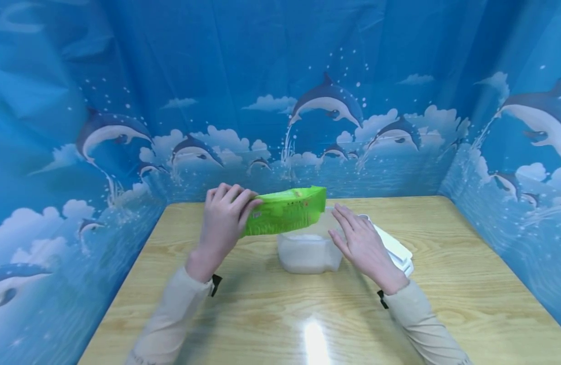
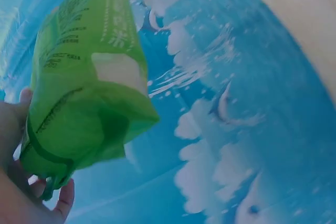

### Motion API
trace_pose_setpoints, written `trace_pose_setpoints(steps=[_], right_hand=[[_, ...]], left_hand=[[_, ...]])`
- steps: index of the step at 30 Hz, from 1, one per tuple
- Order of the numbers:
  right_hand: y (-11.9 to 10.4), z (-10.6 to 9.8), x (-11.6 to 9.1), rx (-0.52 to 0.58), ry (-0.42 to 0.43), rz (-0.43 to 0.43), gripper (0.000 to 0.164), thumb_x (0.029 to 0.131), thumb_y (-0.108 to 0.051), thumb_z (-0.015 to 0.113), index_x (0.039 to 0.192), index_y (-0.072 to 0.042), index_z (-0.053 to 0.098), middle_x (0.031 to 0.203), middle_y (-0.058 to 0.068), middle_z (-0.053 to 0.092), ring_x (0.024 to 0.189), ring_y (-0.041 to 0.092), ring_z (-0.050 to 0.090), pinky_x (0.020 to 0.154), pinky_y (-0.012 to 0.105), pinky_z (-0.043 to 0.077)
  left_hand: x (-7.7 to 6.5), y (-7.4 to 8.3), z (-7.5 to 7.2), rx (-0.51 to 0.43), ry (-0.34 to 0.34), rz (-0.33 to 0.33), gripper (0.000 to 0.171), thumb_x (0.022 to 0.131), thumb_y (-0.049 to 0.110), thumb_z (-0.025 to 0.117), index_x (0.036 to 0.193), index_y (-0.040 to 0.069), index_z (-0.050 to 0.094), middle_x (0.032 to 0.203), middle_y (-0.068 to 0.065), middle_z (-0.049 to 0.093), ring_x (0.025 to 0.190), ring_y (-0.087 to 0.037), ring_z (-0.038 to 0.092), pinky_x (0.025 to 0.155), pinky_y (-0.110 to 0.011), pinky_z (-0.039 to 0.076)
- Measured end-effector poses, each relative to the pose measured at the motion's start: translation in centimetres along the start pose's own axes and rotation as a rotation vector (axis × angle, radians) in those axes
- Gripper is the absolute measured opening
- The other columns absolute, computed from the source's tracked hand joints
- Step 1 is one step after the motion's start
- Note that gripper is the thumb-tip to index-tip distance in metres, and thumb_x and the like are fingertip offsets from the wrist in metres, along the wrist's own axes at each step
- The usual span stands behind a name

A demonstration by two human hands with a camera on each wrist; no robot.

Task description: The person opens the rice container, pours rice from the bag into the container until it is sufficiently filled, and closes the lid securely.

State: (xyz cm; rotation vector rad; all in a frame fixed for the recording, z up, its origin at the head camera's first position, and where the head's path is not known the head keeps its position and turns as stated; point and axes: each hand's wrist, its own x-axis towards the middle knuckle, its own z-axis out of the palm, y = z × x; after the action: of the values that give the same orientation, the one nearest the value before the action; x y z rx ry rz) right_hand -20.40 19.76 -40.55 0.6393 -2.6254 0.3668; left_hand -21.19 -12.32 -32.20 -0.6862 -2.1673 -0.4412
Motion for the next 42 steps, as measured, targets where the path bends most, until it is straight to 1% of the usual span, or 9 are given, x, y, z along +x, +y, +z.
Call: trace_pose_setpoints(steps=[6, 10, 17, 21, 25, 29, 34, 39, 42], right_hand=[[0.1, 0.1, 0.0, 0.001, 0.013, -0.008, 0.06, 0.107, -0.041, 0.047, 0.15, 0.0, 0.045, 0.159, 0.014, 0.04, 0.145, 0.032, 0.038, 0.116, 0.06, 0.033], [0.1, 0.2, 0.1, 0.006, 0.023, -0.014, 0.06, 0.106, -0.041, 0.048, 0.15, 0.0, 0.045, 0.159, 0.014, 0.041, 0.145, 0.032, 0.039, 0.115, 0.059, 0.034], [0.0, 0.2, 0.2, 0.008, 0.036, -0.023, 0.06, 0.106, -0.04, 0.049, 0.149, 0.0, 0.046, 0.158, 0.015, 0.042, 0.145, 0.032, 0.04, 0.115, 0.059, 0.036], [0.0, 0.2, 0.2, 0.006, 0.039, -0.023, 0.059, 0.106, -0.04, 0.049, 0.149, 0.001, 0.047, 0.157, 0.015, 0.042, 0.144, 0.032, 0.04, 0.114, 0.059, 0.036], [0.0, 0.3, 0.2, 0.004, 0.052, -0.031, 0.059, 0.106, -0.04, 0.048, 0.148, 0.001, 0.048, 0.156, 0.016, 0.043, 0.143, 0.033, 0.042, 0.113, 0.06, 0.037], [0.0, 0.3, 0.2, 0.002, 0.057, -0.033, 0.059, 0.106, -0.04, 0.048, 0.148, 0.002, 0.048, 0.156, 0.016, 0.044, 0.143, 0.033, 0.042, 0.112, 0.06, 0.038], [0.0, 0.3, 0.1, 0.006, 0.033, -0.02, 0.059, 0.106, -0.041, 0.047, 0.149, 0.0, 0.046, 0.158, 0.014, 0.042, 0.144, 0.032, 0.04, 0.114, 0.06, 0.036], [0.0, 0.2, 0.1, 0.007, 0.017, -0.013, 0.059, 0.107, -0.04, 0.047, 0.15, 0.0, 0.046, 0.159, 0.015, 0.041, 0.145, 0.032, 0.039, 0.115, 0.06, 0.035], [0.0, 0.0, 0.0, 0.006, 0.011, -0.007, 0.059, 0.107, -0.04, 0.047, 0.15, 0.001, 0.045, 0.159, 0.015, 0.04, 0.145, 0.032, 0.038, 0.115, 0.061, 0.034]], left_hand=[[-1.6, -0.4, 1.4, -0.144, 0.08, -0.203, 0.02, 0.097, 0.026, 0.07, 0.097, 0.006, 0.075, 0.086, -0.007, 0.071, 0.076, -0.024, 0.062, 0.068, -0.039, 0.052], [-2.3, -0.2, 2.0, -0.245, 0.107, -0.325, 0.022, 0.099, 0.025, 0.067, 0.095, 0.005, 0.074, 0.085, -0.008, 0.071, 0.073, -0.024, 0.065, 0.065, -0.041, 0.055], [-3.4, -0.2, 3.0, -0.466, 0.133, -0.486, 0.022, 0.102, 0.019, 0.062, 0.099, 0.001, 0.073, 0.093, -0.013, 0.073, 0.088, -0.027, 0.07, 0.084, -0.044, 0.059], [-4.0, -0.2, 3.5, -0.561, 0.141, -0.579, 0.023, 0.104, 0.018, 0.06, 0.102, -0.002, 0.071, 0.098, -0.016, 0.074, 0.095, -0.03, 0.07, 0.087, -0.046, 0.057], [-4.5, -0.1, 3.8, -0.583, 0.135, -0.644, 0.024, 0.105, 0.017, 0.055, 0.104, -0.002, 0.068, 0.096, -0.017, 0.072, 0.092, -0.027, 0.067, 0.085, -0.039, 0.055], [-5.2, -0.1, 4.1, -0.575, 0.133, -0.69, 0.025, 0.108, 0.018, 0.05, 0.104, -0.002, 0.065, 0.089, -0.016, 0.067, 0.077, -0.02, 0.058, 0.074, -0.027, 0.049], [-6.4, -0.7, 4.5, -0.566, 0.169, -0.76, 0.025, 0.109, 0.017, 0.046, 0.106, -0.003, 0.062, 0.086, -0.016, 0.062, 0.067, -0.013, 0.047, 0.063, -0.024, 0.041], [-7.7, -2.0, 5.0, -0.595, 0.196, -0.902, 0.025, 0.109, 0.016, 0.045, 0.109, -0.004, 0.059, 0.088, -0.013, 0.058, 0.074, -0.01, 0.047, 0.065, -0.022, 0.04], [-8.3, -2.8, 5.3, -0.655, 0.162, -1.02, 0.028, 0.11, 0.018, 0.042, 0.114, -0.005, 0.057, 0.096, -0.012, 0.058, 0.082, -0.011, 0.049, 0.07, -0.021, 0.042]])
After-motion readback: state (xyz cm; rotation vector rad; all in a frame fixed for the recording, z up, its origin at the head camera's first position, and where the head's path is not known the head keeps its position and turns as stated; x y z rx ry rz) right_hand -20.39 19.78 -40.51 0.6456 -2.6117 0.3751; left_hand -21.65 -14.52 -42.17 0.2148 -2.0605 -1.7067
